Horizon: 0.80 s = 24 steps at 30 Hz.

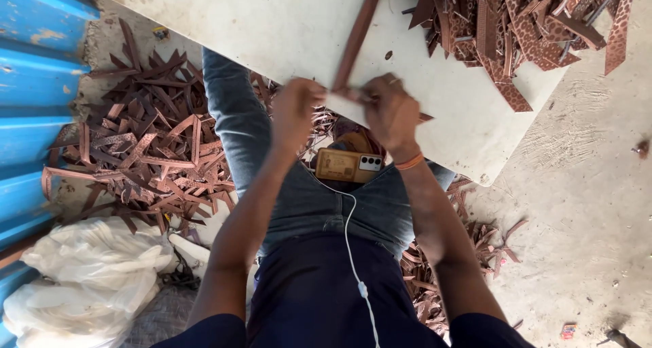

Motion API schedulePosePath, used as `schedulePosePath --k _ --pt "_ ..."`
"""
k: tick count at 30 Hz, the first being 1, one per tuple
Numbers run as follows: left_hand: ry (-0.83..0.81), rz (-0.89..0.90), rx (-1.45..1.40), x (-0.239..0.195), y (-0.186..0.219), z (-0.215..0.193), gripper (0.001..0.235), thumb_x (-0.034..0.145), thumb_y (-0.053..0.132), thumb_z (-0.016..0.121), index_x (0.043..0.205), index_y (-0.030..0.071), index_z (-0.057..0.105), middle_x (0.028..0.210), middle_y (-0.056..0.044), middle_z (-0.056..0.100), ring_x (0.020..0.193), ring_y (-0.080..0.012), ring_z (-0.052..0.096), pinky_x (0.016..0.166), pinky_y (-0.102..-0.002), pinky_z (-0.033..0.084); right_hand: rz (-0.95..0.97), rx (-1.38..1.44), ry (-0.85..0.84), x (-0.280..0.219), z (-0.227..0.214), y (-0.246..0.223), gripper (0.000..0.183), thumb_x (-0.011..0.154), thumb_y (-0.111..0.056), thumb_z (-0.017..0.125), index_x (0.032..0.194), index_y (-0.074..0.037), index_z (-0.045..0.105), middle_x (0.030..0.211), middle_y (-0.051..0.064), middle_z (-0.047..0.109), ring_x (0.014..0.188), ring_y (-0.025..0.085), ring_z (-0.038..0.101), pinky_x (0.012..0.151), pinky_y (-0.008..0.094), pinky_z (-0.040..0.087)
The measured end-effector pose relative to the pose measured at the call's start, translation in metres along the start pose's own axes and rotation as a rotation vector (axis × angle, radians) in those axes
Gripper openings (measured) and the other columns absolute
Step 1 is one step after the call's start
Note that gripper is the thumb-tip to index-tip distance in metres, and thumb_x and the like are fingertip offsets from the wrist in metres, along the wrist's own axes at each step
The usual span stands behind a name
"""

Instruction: Trimming excess material and cleaning loose threads from patterned leather straps using a nipper tool.

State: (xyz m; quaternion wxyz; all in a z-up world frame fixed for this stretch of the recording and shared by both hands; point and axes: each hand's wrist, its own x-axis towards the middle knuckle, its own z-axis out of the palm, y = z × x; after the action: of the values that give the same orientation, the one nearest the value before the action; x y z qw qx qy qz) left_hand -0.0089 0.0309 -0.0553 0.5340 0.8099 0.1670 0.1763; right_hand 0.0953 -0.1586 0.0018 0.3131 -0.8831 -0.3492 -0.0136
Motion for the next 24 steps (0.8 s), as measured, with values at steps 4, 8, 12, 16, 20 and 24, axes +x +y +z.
schedulePosePath --k 4,8,12,16,20,24 --pt "0.105 -0.032 -0.168 -0.004 -0.026 -0.039 0.018 0.110 0.009 0.055 0.106 -0.002 0.069 0.102 -0.016 0.074 0.092 -0.0229 0.081 0.075 -0.030 0.066 0.142 -0.127 0.056 -0.002 -0.019 0.020 0.022 0.094 -0.022 0.086 0.088 -0.006 0.072 0.087 0.011 0.068 0.064 0.026 0.067 0.053 0.038 0.049" --pt "0.219 -0.044 -0.232 -0.026 -0.006 -0.084 0.019 0.110 0.011 0.058 0.105 -0.003 0.070 0.096 -0.019 0.077 0.081 -0.0219 0.080 0.061 -0.028 0.065 0.118 0.006 0.033 -0.005 -0.035 0.014 0.014 0.091 -0.016 0.081 0.092 -0.006 0.071 0.091 0.009 0.068 0.070 0.026 0.067 0.058 0.038 0.050" --pt "0.486 -0.281 -0.361 -0.046 -0.023 -0.133 0.019 0.106 0.011 0.057 0.104 -0.001 0.071 0.094 -0.018 0.077 0.076 -0.0204 0.080 0.058 -0.027 0.065 0.115 -0.078 0.071 -0.007 -0.032 0.020 0.024 0.091 -0.022 0.087 0.086 -0.006 0.070 0.084 0.009 0.066 0.070 0.029 0.064 0.057 0.042 0.047" --pt "0.357 -0.583 -0.195 -0.063 -0.039 -0.135 0.018 0.099 0.015 0.060 0.097 0.003 0.073 0.091 -0.015 0.078 0.071 -0.0168 0.081 0.055 -0.025 0.062 0.116 -0.044 0.053 -0.007 -0.031 0.023 0.022 0.092 -0.021 0.085 0.089 -0.005 0.071 0.088 0.010 0.067 0.072 0.029 0.063 0.060 0.042 0.048" --pt "-0.230 -0.594 0.151 -0.073 -0.050 -0.087 0.039 0.102 0.041 0.067 0.090 0.006 0.076 0.084 -0.010 0.079 0.068 -0.0190 0.075 0.063 -0.029 0.057 0.114 -0.017 0.038 -0.007 -0.033 0.019 0.020 0.092 -0.020 0.084 0.090 -0.004 0.070 0.085 0.010 0.067 0.073 0.029 0.063 0.062 0.042 0.048" --pt "-0.243 -0.491 0.385 -0.052 0.011 -0.050 0.048 0.105 0.049 0.067 0.087 0.006 0.077 0.082 -0.012 0.078 0.069 -0.0251 0.072 0.066 -0.036 0.054 0.110 -0.007 0.017 -0.010 -0.040 0.005 0.023 0.091 -0.020 0.086 0.089 -0.003 0.071 0.083 0.013 0.067 0.068 0.029 0.063 0.060 0.042 0.047"
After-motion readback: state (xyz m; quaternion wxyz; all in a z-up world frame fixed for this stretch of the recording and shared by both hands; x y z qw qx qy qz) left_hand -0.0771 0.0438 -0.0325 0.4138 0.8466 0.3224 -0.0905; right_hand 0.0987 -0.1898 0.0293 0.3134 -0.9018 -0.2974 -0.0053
